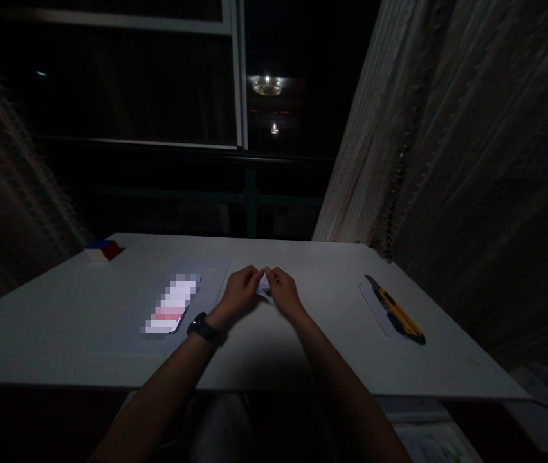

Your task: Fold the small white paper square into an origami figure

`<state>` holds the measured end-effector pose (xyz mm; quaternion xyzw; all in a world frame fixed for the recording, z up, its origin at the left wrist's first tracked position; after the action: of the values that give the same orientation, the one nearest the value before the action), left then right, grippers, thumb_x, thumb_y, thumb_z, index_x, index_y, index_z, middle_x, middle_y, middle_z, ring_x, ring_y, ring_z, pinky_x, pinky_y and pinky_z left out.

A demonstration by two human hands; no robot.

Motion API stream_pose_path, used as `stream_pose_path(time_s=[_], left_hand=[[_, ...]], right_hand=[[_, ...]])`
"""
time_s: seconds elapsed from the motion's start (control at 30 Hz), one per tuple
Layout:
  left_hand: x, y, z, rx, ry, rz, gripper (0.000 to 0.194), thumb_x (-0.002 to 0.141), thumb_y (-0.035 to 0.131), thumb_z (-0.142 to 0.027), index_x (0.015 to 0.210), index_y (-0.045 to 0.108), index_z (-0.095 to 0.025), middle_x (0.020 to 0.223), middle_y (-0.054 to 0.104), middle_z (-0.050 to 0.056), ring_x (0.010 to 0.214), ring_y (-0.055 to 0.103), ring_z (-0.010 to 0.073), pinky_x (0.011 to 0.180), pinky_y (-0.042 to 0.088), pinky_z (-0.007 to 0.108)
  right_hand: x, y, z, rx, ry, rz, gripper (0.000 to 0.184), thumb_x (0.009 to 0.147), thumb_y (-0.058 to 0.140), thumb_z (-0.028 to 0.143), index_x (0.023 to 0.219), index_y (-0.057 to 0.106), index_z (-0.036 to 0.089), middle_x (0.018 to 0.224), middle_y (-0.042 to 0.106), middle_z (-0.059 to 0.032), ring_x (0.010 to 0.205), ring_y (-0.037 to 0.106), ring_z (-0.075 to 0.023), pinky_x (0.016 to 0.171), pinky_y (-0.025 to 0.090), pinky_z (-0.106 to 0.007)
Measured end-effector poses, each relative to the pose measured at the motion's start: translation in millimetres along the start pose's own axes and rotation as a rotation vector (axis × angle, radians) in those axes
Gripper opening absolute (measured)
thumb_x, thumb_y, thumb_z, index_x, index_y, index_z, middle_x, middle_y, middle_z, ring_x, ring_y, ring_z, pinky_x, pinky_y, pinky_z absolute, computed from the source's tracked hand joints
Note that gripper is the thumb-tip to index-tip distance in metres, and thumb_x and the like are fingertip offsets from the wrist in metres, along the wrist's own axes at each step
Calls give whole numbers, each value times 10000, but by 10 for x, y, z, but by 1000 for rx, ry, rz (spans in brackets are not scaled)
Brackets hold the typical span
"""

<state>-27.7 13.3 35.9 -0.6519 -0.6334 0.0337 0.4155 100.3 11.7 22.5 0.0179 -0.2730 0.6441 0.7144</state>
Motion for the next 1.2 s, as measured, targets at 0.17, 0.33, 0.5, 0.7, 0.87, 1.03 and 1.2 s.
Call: stream_pose_path(time_s=[0.17,0.33,0.5,0.7,0.87,1.03,1.2], left_hand=[[30,23,33,-208,-60,18,400,814,416,-474,655,580,-145,587,545,1,576,482,113,540,334,233],[22,54,68,-518,-222,247,370,643,626,-480,610,575,-115,537,515,-9,503,448,92,490,325,226],[-41,32,81,-480,-333,405,431,515,717,-457,451,427,-145,428,334,-70,404,284,41,419,181,215],[-38,63,121,-512,-358,390,453,478,731,-398,394,357,-157,400,293,-77,397,236,36,416,150,229],[-29,105,159,-493,-415,344,407,478,731,-357,386,389,-154,380,340,-69,385,273,43,414,185,226],[-55,84,72,-546,-350,476,364,479,743,-406,435,532,-112,416,437,-34,417,343,56,434,224,216],[-77,20,-24,-635,-378,491,356,518,731,-396,424,542,-109,415,442,-27,424,350,57,442,231,218]], right_hand=[[16,-39,-42,-19,-5,-33,424,790,414,567,580,445,199,533,423,33,540,395,-121,503,328,-236],[43,-109,-110,45,-40,40,377,773,482,534,649,559,186,613,528,2,624,496,-148,600,400,-259],[32,-146,-16,37,-233,113,297,780,540,442,659,619,182,790,612,-51,790,565,-173,760,415,-301],[1,-119,51,51,-267,152,262,774,572,383,605,605,185,810,620,-54,784,577,-162,751,425,-300],[15,-126,34,39,-207,153,252,748,596,354,566,603,180,813,633,-60,769,586,-165,731,428,-300],[33,-178,10,-30,-191,164,184,735,598,305,609,644,180,816,648,-61,772,589,-168,733,424,-298],[33,-181,-2,7,-174,210,227,744,586,337,600,635,169,798,643,-62,750,587,-168,711,425,-293]])
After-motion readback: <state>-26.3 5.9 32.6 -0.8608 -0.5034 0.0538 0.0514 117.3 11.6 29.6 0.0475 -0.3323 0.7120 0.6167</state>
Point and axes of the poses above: each hand's wrist, its own x-axis towards the middle knuckle, its own y-axis out of the palm, z = x × y, the point moved 3 cm from there along x, towards the middle knuckle
